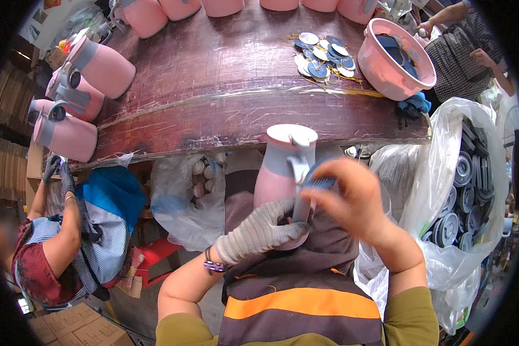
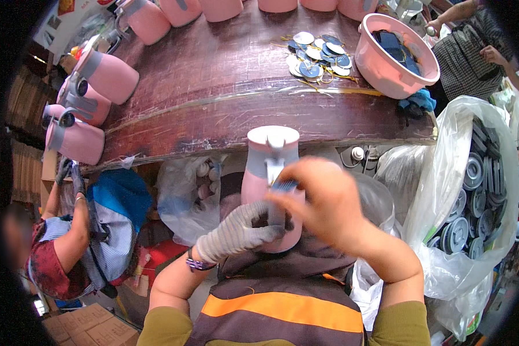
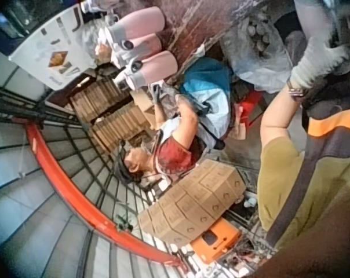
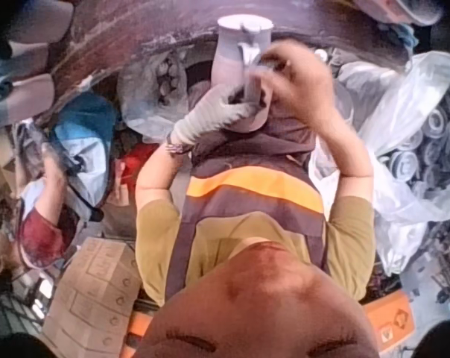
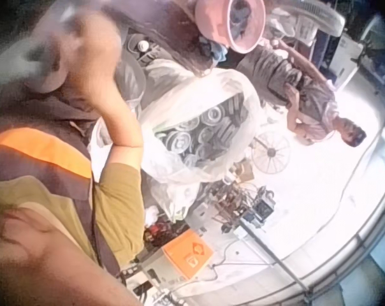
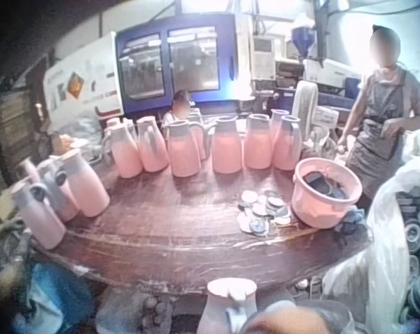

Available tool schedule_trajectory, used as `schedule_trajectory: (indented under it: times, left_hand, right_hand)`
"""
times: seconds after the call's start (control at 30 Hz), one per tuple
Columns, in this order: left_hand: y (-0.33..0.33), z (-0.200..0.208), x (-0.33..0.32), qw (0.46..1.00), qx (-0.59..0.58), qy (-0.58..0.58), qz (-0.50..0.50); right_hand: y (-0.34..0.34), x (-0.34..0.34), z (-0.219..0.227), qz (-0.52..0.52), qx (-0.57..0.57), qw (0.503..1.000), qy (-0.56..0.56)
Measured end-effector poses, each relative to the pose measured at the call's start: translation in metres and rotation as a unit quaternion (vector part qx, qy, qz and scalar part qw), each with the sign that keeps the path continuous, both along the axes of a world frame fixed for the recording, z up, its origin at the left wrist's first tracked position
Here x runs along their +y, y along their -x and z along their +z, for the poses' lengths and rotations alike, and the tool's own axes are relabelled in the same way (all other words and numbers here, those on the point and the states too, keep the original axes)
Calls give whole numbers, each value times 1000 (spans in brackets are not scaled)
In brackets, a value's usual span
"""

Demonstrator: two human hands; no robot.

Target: The person assembles pink plastic pitchers by attaching gray lids and securing them with rubber bands. They wipe the pitcher surfaces with a cloth, attach circular tags, and place the finished units on the table.

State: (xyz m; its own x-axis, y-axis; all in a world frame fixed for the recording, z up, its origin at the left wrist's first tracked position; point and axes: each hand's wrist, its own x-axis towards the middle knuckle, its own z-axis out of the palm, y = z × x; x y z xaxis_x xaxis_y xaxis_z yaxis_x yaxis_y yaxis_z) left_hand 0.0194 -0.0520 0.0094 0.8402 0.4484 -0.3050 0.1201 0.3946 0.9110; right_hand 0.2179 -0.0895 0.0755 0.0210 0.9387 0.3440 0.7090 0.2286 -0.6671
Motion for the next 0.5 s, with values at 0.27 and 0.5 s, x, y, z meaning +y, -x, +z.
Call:
schedule_trajectory:
  times: [0.27,0.5]
  left_hand:
    - [37,41,3,997,60,23,-31]
    - [72,91,81,922,-54,-207,323]
  right_hand:
    - [-53,29,-55,-45,480,854,197]
    - [-31,26,-58,11,482,836,260]
